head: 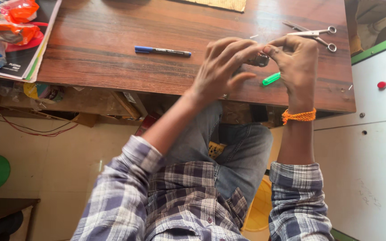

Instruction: The person sits at a workbench repairing an electric motor armature with copper windings. They hold the armature, use a green-handled screwdriver to work on it, and manipulate small wires and components by hand, turning the armature to reach different sides.

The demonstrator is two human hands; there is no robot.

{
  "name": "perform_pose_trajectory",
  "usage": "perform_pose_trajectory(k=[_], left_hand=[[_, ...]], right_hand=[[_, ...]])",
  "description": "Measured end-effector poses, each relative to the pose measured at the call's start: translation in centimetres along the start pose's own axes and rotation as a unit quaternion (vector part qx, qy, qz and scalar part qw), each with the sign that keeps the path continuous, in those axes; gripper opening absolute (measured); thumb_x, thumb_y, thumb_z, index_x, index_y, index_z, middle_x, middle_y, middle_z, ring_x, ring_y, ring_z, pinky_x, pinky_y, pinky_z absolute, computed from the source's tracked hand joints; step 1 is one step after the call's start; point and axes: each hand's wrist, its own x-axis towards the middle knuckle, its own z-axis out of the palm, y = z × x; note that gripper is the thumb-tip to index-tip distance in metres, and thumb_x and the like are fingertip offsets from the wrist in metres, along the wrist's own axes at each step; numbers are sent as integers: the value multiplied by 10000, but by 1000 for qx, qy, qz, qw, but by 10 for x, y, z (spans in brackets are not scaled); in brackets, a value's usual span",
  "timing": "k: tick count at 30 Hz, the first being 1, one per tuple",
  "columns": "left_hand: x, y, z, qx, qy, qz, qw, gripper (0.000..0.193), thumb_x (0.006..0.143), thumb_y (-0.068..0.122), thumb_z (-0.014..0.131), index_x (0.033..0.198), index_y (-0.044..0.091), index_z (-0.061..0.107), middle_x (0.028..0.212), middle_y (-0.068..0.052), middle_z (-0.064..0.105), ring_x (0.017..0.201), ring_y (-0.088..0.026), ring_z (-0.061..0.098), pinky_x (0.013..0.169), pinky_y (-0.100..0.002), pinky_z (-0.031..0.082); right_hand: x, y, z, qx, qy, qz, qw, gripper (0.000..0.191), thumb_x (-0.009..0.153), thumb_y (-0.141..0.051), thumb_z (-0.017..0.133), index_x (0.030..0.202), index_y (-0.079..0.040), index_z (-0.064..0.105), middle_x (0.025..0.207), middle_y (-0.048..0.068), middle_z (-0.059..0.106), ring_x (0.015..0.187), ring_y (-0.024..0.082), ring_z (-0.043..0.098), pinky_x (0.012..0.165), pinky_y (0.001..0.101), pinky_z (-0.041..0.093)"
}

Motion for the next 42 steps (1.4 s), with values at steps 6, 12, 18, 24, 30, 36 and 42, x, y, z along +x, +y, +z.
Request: perform_pose_trajectory(k=[6, 12, 18, 24, 30, 36, 42], left_hand=[[14, -38, 9, -156, -170, 5, 973, 741, 936, 253, 828, 1559, 189, 432, 1269, 41, 705, 1086, -202, 655, 1031, -374, 541], [3, -38, 17, -169, -135, -25, 976, 562, 944, 212, 820, 1425, 173, 532, 1297, 10, 685, 1109, -207, 665, 1012, -354, 560], [1, -44, 6, -8, -128, 157, 979, 324, 949, 210, 742, 1261, 263, 677, 1344, 53, 608, 1186, -175, 543, 1038, -334, 472], [-9, -40, 5, 67, -90, 223, 968, 154, 930, 223, 750, 1063, 189, 681, 1118, 74, 621, 1050, -135, 558, 962, -359, 420], [-20, -25, 16, -26, -41, 43, 998, 271, 953, 116, 775, 799, 98, 553, 722, -22, 582, 629, -192, 595, 614, -364, 472], [-29, 2, 26, -91, 60, -185, 977, 186, 896, 87, 716, 794, 69, 561, 673, -71, 593, 573, -232, 609, 579, -374, 478], [-29, 21, 36, -187, 136, -355, 906, 154, 902, 81, 704, 813, 48, 583, 648, -58, 599, 576, -139, 599, 571, -323, 464]], right_hand=[[-35, -19, -9, -16, -10, -11, 1000, 75, 972, -48, 812, 1020, -4, 775, 728, -9, 650, 619, 10, 488, 542, 229, 359], [-55, -18, 19, -8, 37, -52, 998, 50, 963, 3, 792, 1008, 6, 769, 746, -8, 667, 627, 17, 459, 541, 236, 341], [-67, -3, 38, -16, 81, -79, 993, 36, 990, 30, 781, 1007, 24, 750, 714, 38, 573, 642, 32, 438, 562, 252, 342], [-91, -9, 34, -18, 65, -73, 995, 71, 923, 32, 795, 973, 19, 746, 810, 43, 673, 650, 63, 485, 577, 267, 381], [-95, -38, 10, -62, 71, -77, 993, 69, 960, 7, 801, 1007, -11, 754, 877, 45, 706, 721, 59, 570, 644, 255, 436], [-46, -44, 17, -63, 54, -69, 994, 58, 991, -28, 816, 1001, -5, 763, 698, 32, 633, 573, 61, 520, 525, 262, 377], [2, -35, 36, -50, -4, -71, 996, 47, 971, -41, 799, 1011, -17, 799, 666, -26, 647, 575, 20, 545, 505, 226, 404]])
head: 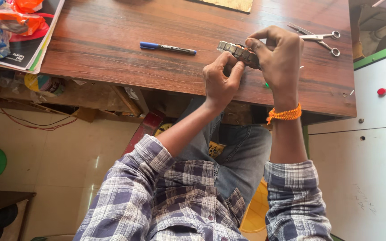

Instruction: The person sits at a workbench repairing an electric motor armature with copper windings. They hold the armature, use a green-handled screwdriver to work on it, and manipulate small wires and components by hand, turning the armature to reach different sides.

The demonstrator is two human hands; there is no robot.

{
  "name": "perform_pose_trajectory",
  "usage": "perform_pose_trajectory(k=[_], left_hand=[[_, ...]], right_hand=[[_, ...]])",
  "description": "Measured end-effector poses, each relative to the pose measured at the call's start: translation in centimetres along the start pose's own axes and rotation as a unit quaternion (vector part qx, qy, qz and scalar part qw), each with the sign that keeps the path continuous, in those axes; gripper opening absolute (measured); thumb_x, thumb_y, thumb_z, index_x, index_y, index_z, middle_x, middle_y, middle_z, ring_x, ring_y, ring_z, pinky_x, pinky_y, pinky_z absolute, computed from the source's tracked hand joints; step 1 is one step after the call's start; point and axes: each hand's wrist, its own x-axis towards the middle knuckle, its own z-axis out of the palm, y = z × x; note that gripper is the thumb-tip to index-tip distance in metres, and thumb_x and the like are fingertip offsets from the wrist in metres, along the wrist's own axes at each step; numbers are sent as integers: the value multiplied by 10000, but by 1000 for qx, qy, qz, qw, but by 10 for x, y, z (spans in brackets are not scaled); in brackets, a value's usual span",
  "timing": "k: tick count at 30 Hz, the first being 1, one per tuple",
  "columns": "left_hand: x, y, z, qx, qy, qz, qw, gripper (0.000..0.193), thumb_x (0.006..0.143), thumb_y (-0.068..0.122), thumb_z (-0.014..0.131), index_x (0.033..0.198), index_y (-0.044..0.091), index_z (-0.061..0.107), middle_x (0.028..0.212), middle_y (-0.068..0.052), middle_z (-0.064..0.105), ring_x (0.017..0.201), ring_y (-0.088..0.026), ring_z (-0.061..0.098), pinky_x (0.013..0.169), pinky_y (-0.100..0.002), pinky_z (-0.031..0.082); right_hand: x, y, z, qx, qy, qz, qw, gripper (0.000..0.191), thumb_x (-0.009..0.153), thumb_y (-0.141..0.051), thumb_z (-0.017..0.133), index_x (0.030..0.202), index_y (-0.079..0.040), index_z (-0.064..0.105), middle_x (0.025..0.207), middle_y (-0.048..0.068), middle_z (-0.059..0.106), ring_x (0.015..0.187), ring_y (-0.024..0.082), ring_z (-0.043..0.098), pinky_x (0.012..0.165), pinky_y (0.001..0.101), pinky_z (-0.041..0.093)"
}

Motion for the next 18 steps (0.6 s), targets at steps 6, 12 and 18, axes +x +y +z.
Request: perform_pose_trajectory(k=[6, 12, 18], left_hand=[[-2, 8, 3, -46, -1, -148, 988, 213, 917, 93, 698, 767, 38, 558, 611, -26, 529, 553, -81, 501, 528, -305, 404], [24, 21, -22, 198, -79, 265, 940, 244, 872, 196, 766, 1027, 137, 587, 991, -43, 632, 964, -227, 566, 882, -383, 448], [74, -3, -32, 187, -293, 375, 859, 712, 938, 330, 806, 1555, 264, 459, 1243, 77, 696, 1122, -152, 626, 1070, -350, 416]], right_hand=[[10, 31, -5, 60, -49, 113, 991, 109, 927, -62, 800, 1012, 4, 785, 677, -35, 644, 572, 2, 553, 479, 209, 423], [-13, 49, -27, 147, -31, 122, 981, 116, 950, -40, 812, 1022, 42, 771, 842, -15, 742, 719, 17, 634, 623, 189, 476], [-41, 17, -51, 140, -27, 41, 989, 97, 993, 8, 754, 1087, 31, 768, 948, 12, 750, 831, 32, 641, 714, 212, 492]])
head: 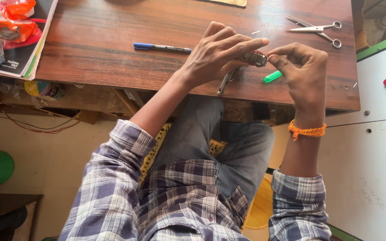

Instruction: The person sits at a workbench repairing an electric motor armature with copper windings. They hold the armature, use a green-handled screwdriver to work on it, and manipulate small wires and components by hand, turning the armature to reach different sides.

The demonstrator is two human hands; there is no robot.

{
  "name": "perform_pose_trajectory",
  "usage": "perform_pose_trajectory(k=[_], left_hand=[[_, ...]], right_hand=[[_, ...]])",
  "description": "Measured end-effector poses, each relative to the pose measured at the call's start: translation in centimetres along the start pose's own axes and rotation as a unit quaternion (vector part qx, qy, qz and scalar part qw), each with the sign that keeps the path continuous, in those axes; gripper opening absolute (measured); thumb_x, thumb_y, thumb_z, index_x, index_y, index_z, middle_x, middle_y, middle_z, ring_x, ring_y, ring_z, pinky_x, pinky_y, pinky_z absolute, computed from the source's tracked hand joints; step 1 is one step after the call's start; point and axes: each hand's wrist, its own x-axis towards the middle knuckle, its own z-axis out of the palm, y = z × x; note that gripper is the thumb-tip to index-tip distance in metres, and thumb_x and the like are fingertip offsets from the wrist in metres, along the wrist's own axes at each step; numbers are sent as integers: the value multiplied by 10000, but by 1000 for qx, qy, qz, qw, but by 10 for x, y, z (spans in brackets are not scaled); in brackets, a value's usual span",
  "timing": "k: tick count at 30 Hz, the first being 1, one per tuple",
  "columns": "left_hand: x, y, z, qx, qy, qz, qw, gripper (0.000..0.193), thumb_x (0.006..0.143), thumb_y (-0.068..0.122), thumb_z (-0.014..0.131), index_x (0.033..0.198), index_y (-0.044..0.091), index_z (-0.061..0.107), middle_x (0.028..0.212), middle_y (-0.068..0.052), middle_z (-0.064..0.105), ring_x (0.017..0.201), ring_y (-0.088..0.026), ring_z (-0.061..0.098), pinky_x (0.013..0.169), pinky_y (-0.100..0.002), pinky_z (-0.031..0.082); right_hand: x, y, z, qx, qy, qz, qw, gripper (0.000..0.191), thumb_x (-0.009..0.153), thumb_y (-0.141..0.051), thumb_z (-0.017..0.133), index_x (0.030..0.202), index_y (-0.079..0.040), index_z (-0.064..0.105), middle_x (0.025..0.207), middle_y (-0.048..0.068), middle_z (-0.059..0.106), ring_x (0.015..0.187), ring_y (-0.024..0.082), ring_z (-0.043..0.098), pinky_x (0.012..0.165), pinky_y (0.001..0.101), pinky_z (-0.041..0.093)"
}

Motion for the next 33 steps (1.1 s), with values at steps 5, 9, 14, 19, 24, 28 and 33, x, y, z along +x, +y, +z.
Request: perform_pose_trajectory(k=[5, 9, 14, 19, 24, 28, 33], left_hand=[[-6, 7, 17, -57, 30, -82, 995, 714, 918, 338, 825, 1527, 233, 469, 1237, 87, 706, 1022, -155, 612, 1006, -336, 507], [-5, 9, 28, -46, 65, -82, 993, 601, 930, 330, 808, 1457, 242, 532, 1238, 78, 690, 1008, -143, 619, 952, -318, 525], [-10, 0, 21, 75, 37, 50, 995, 429, 920, 248, 778, 1314, 362, 653, 1288, 72, 619, 1129, -167, 517, 1005, -284, 485], [-16, 4, 15, 124, 64, 121, 983, 246, 893, 205, 769, 1127, 203, 693, 1233, 77, 629, 1144, -148, 507, 984, -366, 435], [-19, 12, 23, 72, 103, 30, 992, 148, 898, 123, 787, 893, 112, 640, 803, 2, 594, 786, -181, 606, 730, -372, 447], [-19, 32, 37, 4, 167, -106, 980, 184, 913, 71, 728, 829, 87, 565, 711, -52, 592, 625, -220, 611, 605, -372, 479], [-19, 60, 51, -42, 226, -284, 931, 168, 914, 112, 727, 835, 82, 582, 684, -76, 634, 581, -250, 637, 576, -384, 486]], right_hand=[[-14, -17, 25, -120, 32, 38, 992, 55, 959, -19, 762, 1012, -12, 775, 778, 48, 695, 654, 60, 554, 571, 255, 414], [-25, -5, 40, -188, 53, -78, 978, 78, 976, 19, 761, 1051, 10, 739, 929, 130, 732, 728, 159, 668, 657, 308, 505], [-35, 21, 49, -273, 68, -128, 951, 59, 990, 29, 757, 1026, 13, 712, 937, 140, 706, 827, 293, 710, 723, 400, 532], [-48, 21, 55, -217, 64, -110, 968, 98, 963, 45, 731, 1046, -8, 736, 948, 101, 721, 808, 223, 698, 714, 342, 532], [-55, -4, 35, -161, 102, -71, 979, 97, 975, 10, 786, 1067, -15, 769, 914, 68, 717, 762, 91, 619, 681, 255, 470], [-46, -23, 26, -144, 102, -51, 983, 78, 982, -15, 815, 1042, -8, 765, 885, 57, 711, 694, 74, 541, 623, 255, 406], [2, -15, 31, -194, 91, -63, 975, 64, 1016, -41, 835, 1049, -5, 794, 684, 23, 539, 615, 82, 426, 558, 296, 322]])
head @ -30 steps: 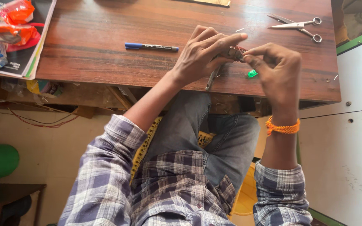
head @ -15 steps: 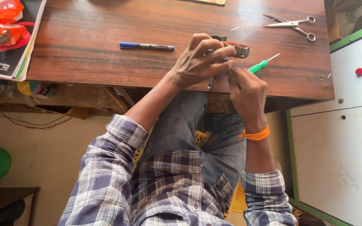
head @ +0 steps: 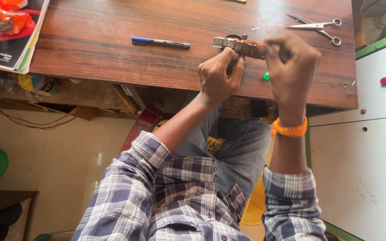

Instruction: The person sits at a workbench repairing an electric motor armature with copper windings. They hold the armature, use a green-handled screwdriver to work on it, and manipulate small wires and components by hand, turning the armature to reach different sides.

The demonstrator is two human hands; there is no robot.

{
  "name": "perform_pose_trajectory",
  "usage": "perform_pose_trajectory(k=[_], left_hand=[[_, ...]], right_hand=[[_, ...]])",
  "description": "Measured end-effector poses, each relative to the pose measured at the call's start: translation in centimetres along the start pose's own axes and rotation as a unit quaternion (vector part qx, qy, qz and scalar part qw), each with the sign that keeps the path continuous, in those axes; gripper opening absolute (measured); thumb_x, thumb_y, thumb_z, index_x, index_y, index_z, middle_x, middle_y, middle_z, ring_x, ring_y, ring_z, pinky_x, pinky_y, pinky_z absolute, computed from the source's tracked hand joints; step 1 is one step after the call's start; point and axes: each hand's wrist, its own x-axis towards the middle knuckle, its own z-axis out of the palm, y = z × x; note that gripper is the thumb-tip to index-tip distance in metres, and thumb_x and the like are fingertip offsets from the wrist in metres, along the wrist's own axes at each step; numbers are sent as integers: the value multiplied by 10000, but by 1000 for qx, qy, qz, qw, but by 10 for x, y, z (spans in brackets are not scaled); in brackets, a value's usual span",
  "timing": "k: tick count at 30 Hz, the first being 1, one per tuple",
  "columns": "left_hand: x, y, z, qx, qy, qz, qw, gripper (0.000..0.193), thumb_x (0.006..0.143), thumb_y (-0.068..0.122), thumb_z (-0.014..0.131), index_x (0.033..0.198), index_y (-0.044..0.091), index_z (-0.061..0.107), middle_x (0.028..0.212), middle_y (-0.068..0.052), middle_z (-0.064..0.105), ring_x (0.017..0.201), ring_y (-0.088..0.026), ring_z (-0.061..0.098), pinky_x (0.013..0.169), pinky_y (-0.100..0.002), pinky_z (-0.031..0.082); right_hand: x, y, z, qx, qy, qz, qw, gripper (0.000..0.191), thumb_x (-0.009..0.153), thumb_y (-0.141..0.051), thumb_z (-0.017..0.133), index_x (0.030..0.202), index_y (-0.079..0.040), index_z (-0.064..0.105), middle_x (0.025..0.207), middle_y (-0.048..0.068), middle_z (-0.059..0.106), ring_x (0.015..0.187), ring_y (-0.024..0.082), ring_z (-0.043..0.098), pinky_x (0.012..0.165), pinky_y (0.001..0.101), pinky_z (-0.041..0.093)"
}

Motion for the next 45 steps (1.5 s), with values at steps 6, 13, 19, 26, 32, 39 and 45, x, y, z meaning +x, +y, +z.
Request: perform_pose_trajectory(k=[6, 13, 19, 26, 32, 39, 45], left_hand=[[-5, 7, 8, -72, 34, -132, 988, 146, 927, 119, 708, 844, 81, 594, 649, -62, 624, 559, -198, 645, 575, -359, 493], [12, 3, -12, 69, 8, 104, 992, 214, 912, 175, 743, 1083, 122, 627, 1034, -42, 672, 903, -197, 631, 796, -378, 489], [59, -33, -22, 62, -234, 304, 921, 693, 968, 284, 798, 1567, 249, 452, 1340, 94, 664, 1097, -149, 601, 1012, -327, 502], [54, -35, -21, 17, -223, 251, 942, 623, 998, 298, 786, 1529, 197, 475, 1320, 90, 658, 1132, -152, 654, 991, -345, 524], [57, -38, -25, 54, -207, 300, 930, 311, 976, 246, 733, 1273, 256, 639, 1292, 84, 667, 1086, -150, 657, 932, -334, 535], [65, -45, -25, 83, -217, 384, 894, 391, 969, 239, 714, 1342, 347, 672, 1351, 72, 595, 1160, -156, 569, 1013, -299, 521], [58, -48, -31, 101, -154, 452, 873, 167, 948, 255, 743, 1104, 223, 694, 1304, 50, 589, 1160, -148, 521, 958, -331, 493]], right_hand=[[45, 27, 29, 0, -47, 13, 999, 94, 920, -68, 853, 988, -20, 809, 618, -11, 506, 568, 55, 441, 505, 279, 345], [38, 52, 16, 34, -68, 137, 988, 103, 921, -87, 841, 994, -33, 793, 711, -40, 663, 598, 31, 548, 515, 222, 398], [2, 37, -21, 121, -69, 91, 986, 84, 975, -37, 809, 1032, 2, 761, 829, 2, 676, 738, 14, 573, 640, 196, 443], [-25, 15, -4, 80, -37, 47, 995, 71, 996, -17, 813, 1059, -8, 781, 852, 19, 728, 673, 30, 501, 593, 225, 377], [-36, 21, 20, 65, 1, -29, 997, 76, 993, 19, 783, 1067, 7, 768, 917, 86, 738, 771, 99, 634, 680, 264, 494], [-54, 31, 33, 47, -6, -16, 999, 72, 964, 55, 732, 1009, 2, 751, 863, 87, 720, 702, 108, 660, 642, 265, 494], [-73, 14, 26, 79, -6, -3, 997, 77, 942, 27, 791, 998, 1, 746, 827, 51, 684, 672, 85, 560, 616, 259, 437]])
